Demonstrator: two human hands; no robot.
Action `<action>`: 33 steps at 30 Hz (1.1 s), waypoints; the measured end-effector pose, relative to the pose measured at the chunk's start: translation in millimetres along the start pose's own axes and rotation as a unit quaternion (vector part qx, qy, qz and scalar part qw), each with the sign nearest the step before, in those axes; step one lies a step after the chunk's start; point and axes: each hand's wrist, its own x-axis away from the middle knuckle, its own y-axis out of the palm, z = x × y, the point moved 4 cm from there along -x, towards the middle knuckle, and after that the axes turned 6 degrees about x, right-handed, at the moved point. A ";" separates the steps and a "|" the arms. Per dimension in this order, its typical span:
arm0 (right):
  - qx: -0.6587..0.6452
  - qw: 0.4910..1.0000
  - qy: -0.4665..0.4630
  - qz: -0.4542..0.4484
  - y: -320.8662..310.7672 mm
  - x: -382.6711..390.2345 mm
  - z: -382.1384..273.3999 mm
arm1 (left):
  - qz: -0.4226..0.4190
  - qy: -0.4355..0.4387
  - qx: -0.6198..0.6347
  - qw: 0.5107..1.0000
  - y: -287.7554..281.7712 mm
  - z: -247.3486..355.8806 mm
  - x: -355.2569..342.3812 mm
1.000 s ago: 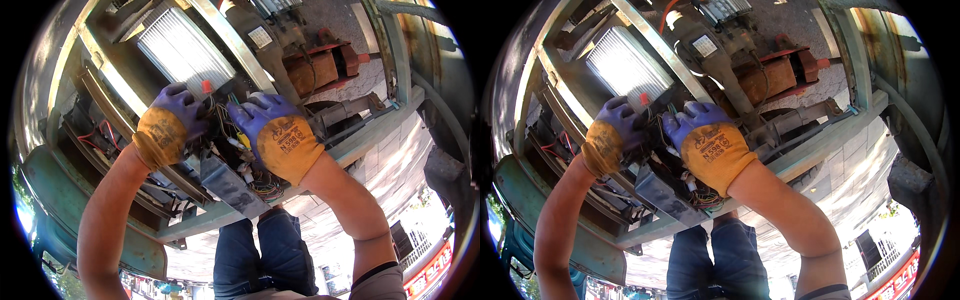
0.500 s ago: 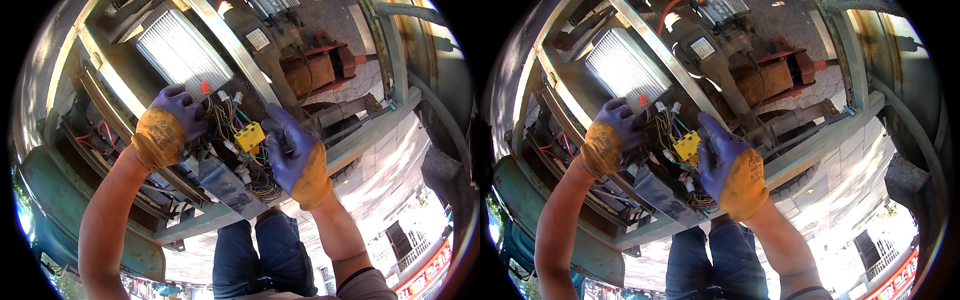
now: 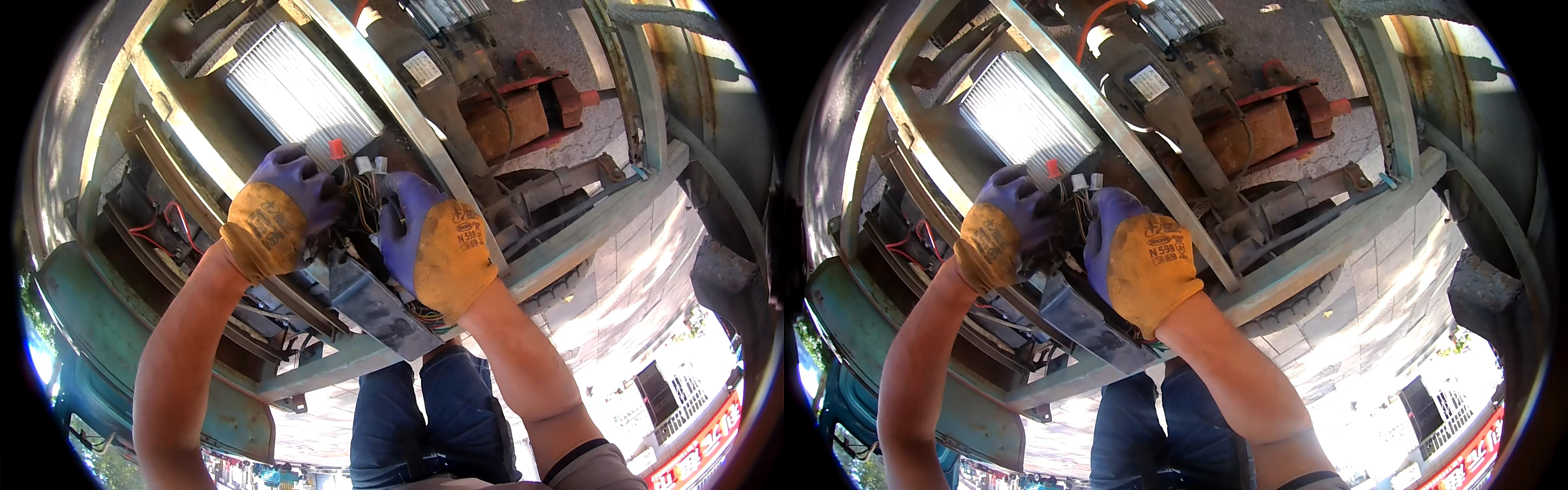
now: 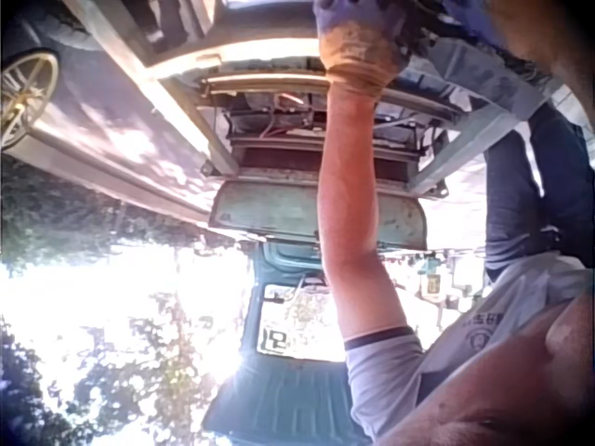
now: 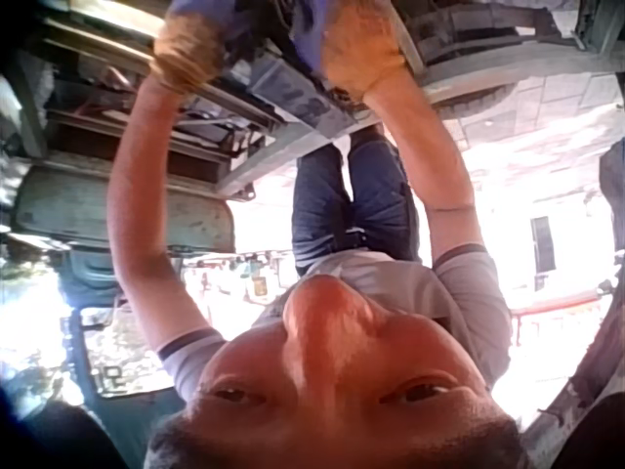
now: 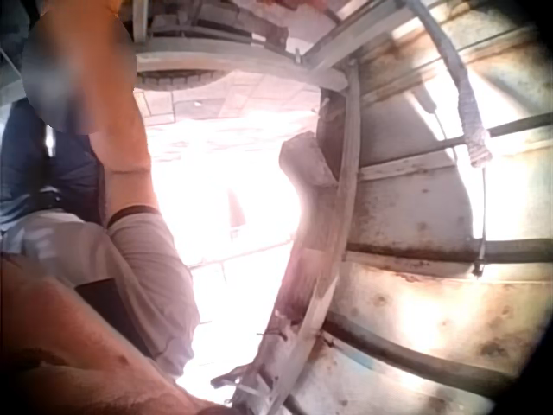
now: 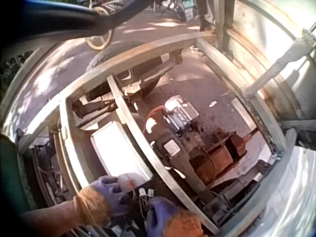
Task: The person is working on the internal wiring of a large, green industrial machine. They are wearing gloves and using their hands to manipulate a bundle of multicolored wires and connectors, including a yellow connector, near a silver heat sink. The person appears to be troubleshooting or repairing the electrical system by adjusting and organizing the wires.
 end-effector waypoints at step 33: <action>0.104 0.987 -0.085 0.089 -7.1 42.8 31.2 | 0.038 0.055 0.032 0.997 -17.2 6.4 5.3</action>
